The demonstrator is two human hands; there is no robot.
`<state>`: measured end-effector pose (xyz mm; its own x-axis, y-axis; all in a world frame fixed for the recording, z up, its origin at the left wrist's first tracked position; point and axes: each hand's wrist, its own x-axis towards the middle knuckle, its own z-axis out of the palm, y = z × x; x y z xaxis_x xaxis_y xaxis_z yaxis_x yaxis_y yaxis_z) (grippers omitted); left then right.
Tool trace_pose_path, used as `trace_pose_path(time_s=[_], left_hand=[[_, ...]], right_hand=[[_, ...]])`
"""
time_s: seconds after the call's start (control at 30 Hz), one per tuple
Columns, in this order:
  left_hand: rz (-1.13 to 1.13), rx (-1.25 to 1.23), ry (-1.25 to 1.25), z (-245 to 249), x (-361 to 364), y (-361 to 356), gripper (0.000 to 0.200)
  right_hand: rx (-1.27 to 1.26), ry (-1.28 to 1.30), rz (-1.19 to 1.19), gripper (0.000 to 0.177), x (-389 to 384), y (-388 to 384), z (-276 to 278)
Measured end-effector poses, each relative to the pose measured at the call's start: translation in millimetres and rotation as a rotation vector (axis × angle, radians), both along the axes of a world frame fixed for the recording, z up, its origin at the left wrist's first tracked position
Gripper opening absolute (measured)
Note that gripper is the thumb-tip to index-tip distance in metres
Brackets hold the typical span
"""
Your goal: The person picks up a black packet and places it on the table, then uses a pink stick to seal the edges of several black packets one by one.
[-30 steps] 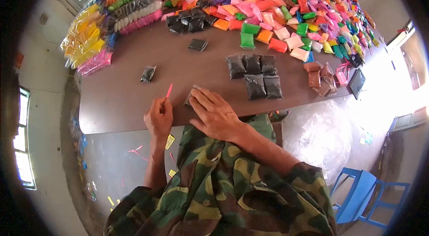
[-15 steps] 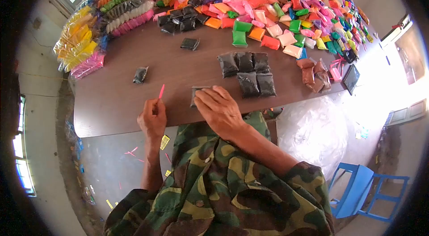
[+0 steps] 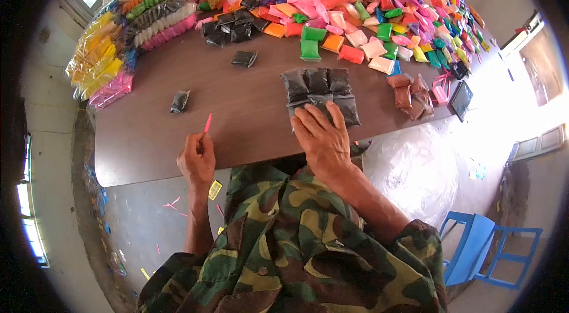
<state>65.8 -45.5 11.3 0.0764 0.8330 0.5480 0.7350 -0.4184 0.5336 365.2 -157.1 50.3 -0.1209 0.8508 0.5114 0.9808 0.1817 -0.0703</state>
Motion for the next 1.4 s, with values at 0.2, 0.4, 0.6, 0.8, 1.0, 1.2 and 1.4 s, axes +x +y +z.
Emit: trace_pose_path(time_s=[0.2,0.4,0.6,0.8,1.0,1.2,1.4], left_hand=[[-0.006,0.008,0.001,2,0,-1,0.01],[-0.012,0.006,-0.012,2,0,0,0.01],[-0.007,0.002,-0.013,1,0,0,0.008],[-0.042,0.047,-0.036,2,1,0,0.007],[-0.053,0.051,-0.028,7,2,-2,0.008],[-0.041,0.077,-0.022,6,2,-2,0.01],[-0.044,0.081,-0.046,2,0,-1,0.01]], right_hand=[[-0.047,-0.003,-0.014,0.037,-2,-4,-1],[-0.112,-0.084,-0.024,0.05,-11,-5,9],[-0.152,-0.073,-0.011,0.056,-9,-3,8],[-0.131,0.029,0.02,0.049,-14,7,31],[0.06,0.126,0.15,0.04,-26,86,56],[-0.148,0.153,0.03,0.043,-44,198,19],[-0.187,0.092,-0.015,0.031,-48,232,-4]])
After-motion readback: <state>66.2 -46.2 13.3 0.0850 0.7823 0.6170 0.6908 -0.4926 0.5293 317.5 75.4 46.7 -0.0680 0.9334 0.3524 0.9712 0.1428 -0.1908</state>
